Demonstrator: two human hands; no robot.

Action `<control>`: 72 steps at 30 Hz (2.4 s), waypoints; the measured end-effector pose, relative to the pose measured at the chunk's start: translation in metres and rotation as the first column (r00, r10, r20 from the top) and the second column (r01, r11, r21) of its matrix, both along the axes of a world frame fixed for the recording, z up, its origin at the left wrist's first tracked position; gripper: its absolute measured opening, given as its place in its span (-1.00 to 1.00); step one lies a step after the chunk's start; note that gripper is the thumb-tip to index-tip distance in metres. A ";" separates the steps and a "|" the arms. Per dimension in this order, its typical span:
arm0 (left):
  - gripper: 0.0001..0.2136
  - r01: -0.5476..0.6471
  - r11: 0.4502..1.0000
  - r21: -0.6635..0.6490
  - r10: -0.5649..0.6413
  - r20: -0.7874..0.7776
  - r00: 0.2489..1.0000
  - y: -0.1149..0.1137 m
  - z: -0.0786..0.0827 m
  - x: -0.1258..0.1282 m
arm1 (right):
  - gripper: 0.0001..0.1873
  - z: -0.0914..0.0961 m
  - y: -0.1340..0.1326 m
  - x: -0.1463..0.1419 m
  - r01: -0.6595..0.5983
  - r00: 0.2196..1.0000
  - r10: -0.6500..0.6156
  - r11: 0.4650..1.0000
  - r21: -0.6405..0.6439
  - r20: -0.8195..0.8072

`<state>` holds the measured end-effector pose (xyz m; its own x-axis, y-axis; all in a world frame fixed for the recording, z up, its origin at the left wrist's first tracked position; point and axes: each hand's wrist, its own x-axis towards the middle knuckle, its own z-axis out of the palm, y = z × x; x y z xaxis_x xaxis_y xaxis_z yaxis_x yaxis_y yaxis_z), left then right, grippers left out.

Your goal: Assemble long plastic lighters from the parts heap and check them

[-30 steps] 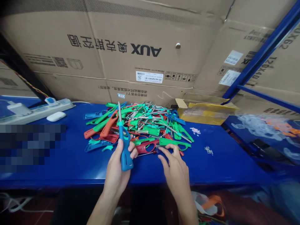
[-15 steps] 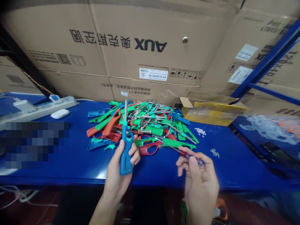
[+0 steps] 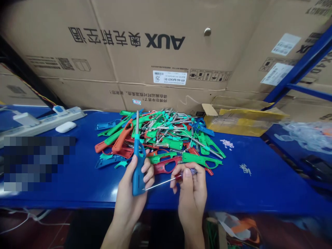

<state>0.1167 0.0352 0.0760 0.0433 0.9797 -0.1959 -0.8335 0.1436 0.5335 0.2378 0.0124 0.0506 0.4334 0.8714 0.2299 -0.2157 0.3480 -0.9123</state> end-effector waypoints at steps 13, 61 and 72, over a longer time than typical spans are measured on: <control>-0.69 0.009 1.000 -0.011 -0.009 0.014 1.000 0.000 0.002 0.000 | -0.86 -0.003 0.000 0.000 0.031 0.999 -0.031 1.000 -0.002 0.037; -0.75 -0.033 0.999 -0.002 0.033 -0.010 0.999 0.000 0.000 -0.001 | -0.67 -0.012 -0.005 0.001 0.267 0.901 -0.267 0.962 0.048 0.341; -0.73 -0.146 0.988 0.055 0.152 -0.118 0.981 -0.001 -0.003 0.004 | -0.70 -0.007 -0.005 0.004 0.211 0.924 -0.214 0.977 0.044 0.318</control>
